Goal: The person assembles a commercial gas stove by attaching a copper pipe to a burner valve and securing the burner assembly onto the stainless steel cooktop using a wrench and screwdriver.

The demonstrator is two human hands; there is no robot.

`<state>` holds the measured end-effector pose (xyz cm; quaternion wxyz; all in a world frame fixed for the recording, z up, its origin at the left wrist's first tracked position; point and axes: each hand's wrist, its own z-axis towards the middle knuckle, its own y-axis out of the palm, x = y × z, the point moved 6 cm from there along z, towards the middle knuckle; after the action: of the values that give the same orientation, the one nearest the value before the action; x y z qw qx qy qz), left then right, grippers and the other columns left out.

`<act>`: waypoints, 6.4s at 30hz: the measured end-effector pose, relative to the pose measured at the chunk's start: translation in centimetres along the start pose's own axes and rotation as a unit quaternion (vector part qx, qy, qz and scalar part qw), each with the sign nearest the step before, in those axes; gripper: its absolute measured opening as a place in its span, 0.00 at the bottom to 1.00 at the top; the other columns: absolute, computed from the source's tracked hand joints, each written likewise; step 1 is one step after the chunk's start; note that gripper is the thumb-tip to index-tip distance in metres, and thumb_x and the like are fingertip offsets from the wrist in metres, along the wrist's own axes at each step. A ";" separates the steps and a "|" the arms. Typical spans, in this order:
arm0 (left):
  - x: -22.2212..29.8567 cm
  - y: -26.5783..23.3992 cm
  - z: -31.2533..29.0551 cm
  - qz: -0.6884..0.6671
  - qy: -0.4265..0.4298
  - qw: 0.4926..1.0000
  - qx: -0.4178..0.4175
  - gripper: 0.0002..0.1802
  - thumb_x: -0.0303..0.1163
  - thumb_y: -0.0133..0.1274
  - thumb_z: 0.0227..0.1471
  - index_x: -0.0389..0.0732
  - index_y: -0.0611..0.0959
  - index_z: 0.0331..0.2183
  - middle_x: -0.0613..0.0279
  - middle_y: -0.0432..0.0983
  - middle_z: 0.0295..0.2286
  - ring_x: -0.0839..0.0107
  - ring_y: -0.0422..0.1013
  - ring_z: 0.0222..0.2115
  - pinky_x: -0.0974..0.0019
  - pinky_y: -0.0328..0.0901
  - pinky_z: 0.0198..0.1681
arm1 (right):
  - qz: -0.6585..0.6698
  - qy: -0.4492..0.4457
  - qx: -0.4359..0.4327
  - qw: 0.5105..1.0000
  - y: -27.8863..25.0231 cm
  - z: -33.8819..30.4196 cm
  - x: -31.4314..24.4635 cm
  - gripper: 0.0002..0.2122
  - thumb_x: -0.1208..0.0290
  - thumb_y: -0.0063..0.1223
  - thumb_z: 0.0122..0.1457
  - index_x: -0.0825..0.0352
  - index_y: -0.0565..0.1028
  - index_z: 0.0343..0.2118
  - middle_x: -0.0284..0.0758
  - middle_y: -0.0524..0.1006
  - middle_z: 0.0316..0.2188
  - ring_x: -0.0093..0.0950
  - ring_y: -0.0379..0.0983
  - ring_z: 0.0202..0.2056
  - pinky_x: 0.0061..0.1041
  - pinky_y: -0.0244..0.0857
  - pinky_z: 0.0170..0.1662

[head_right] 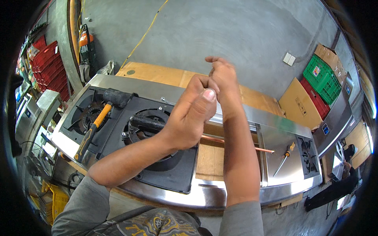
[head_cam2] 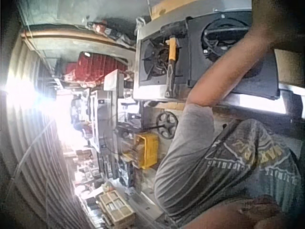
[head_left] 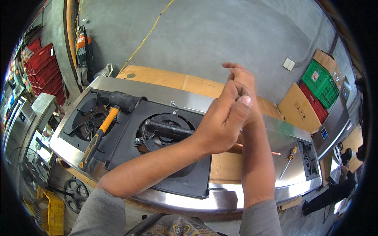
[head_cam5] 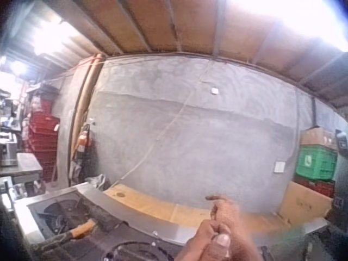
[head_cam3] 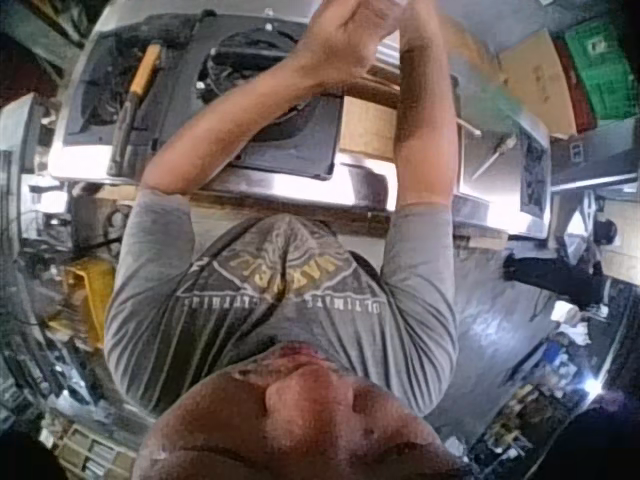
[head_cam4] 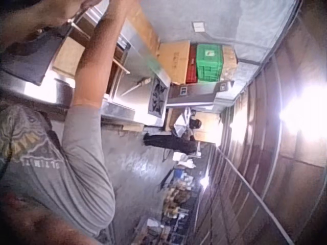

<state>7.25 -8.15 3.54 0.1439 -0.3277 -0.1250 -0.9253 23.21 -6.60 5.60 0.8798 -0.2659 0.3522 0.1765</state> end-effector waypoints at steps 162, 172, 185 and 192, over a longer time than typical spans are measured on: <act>0.3 -0.7 0.4 -0.054 -0.032 0.998 -0.021 0.23 0.47 0.37 0.72 0.39 0.70 0.31 0.73 0.57 0.20 0.84 0.52 0.19 0.74 0.51 0.22 | 0.298 -0.201 0.101 0.928 -0.4 -24.9 -7.1 0.11 0.68 0.48 0.58 0.67 0.76 0.40 0.38 0.75 0.23 0.35 0.76 0.31 0.50 0.62 0.57; 0.5 -0.7 0.5 -0.079 -0.051 0.995 -0.030 0.22 0.46 0.37 0.72 0.39 0.70 0.30 0.73 0.56 0.21 0.84 0.52 0.20 0.75 0.50 0.21 | 0.168 -0.243 -0.085 0.951 1.0 -25.9 -8.1 0.10 0.76 0.48 0.49 0.70 0.79 0.33 0.34 0.73 0.20 0.29 0.72 0.24 0.50 0.66 0.53; 0.4 -0.5 0.6 -0.038 -0.062 0.997 0.006 0.27 0.49 0.34 0.72 0.41 0.66 0.25 0.72 0.56 0.21 0.80 0.52 0.22 0.71 0.53 0.25 | 0.252 -0.177 0.048 0.950 0.0 -23.9 -7.4 0.14 0.66 0.49 0.50 0.74 0.74 0.20 0.39 0.71 0.14 0.29 0.65 0.18 0.40 0.65 0.37; 0.4 -0.4 0.6 -0.008 -0.048 0.999 0.009 0.27 0.48 0.35 0.72 0.41 0.65 0.24 0.73 0.56 0.19 0.80 0.53 0.22 0.69 0.54 0.25 | 0.238 -0.204 0.045 0.949 0.0 -23.3 -8.3 0.11 0.71 0.44 0.45 0.74 0.74 0.21 0.37 0.66 0.12 0.30 0.62 0.16 0.36 0.65 0.32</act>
<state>7.19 -7.59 4.20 0.1332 -0.3697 -0.1424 -0.9084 5.27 -21.40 -2.68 0.8762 -0.0933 0.2260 0.4152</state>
